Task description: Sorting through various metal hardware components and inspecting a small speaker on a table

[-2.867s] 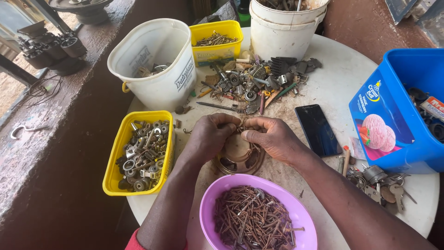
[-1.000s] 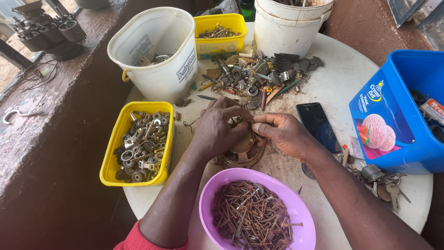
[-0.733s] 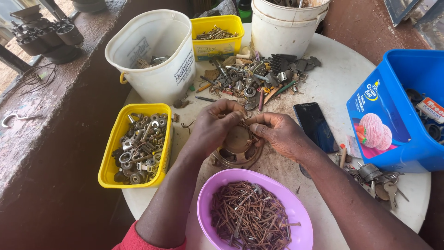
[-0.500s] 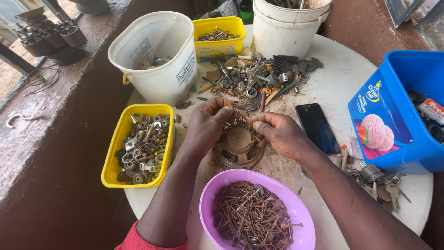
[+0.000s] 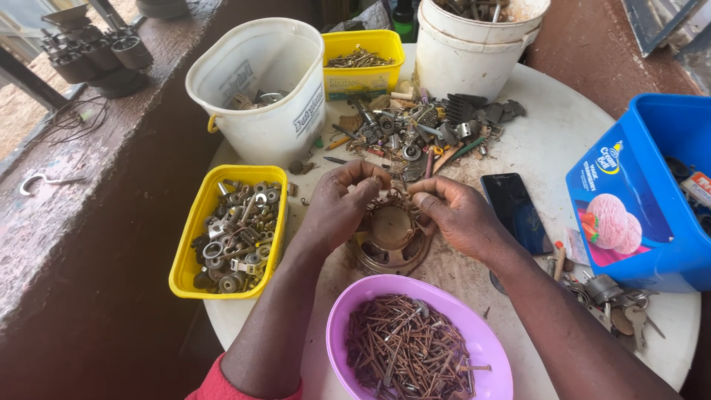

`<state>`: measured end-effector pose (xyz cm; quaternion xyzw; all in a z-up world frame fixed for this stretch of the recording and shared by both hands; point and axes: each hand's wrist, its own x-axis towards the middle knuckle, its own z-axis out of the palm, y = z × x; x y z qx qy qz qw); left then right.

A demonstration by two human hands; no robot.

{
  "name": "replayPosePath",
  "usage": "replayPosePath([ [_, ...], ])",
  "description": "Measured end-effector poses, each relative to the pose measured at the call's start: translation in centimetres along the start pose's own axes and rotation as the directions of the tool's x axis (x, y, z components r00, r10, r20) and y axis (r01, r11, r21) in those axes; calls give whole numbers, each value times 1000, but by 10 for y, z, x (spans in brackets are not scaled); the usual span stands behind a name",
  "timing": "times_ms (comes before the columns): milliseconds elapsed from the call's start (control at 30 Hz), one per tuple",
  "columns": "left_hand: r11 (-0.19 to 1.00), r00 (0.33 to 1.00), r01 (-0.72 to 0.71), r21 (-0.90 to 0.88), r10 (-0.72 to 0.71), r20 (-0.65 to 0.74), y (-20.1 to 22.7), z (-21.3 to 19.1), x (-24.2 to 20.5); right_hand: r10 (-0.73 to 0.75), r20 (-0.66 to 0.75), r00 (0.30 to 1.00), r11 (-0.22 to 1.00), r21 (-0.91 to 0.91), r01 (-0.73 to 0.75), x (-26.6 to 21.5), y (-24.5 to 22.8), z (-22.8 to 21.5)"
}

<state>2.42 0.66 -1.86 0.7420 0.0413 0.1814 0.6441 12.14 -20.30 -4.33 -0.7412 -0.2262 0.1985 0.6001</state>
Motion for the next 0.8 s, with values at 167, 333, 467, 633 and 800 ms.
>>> replayPosePath([
  [167, 935, 967, -48, 352, 132, -220, -19, 2, 9, -73, 15, 997, 962, -264, 74, -7, -31, 12],
  [333, 792, 976, 116, 600, 22, -218, -11, 0, 7, -184, 32, 982, 912, -368, 183, -4, -33, 21],
  [467, 834, 997, -26, 552, 63, -47, -4, -2, 1, -149, 8, 989, 958, -247, 146, -4, -22, 21],
  [633, 853, 994, -73, 517, 24, 102, -8, -2, 0, -51, -21, 998, 998, -26, 50, 1, -2, 9],
  [800, 866, 983, -62, 497, -33, 181, 7, -5, -5, 54, 114, 992, 993, 101, -66, 3, 9, -12],
])
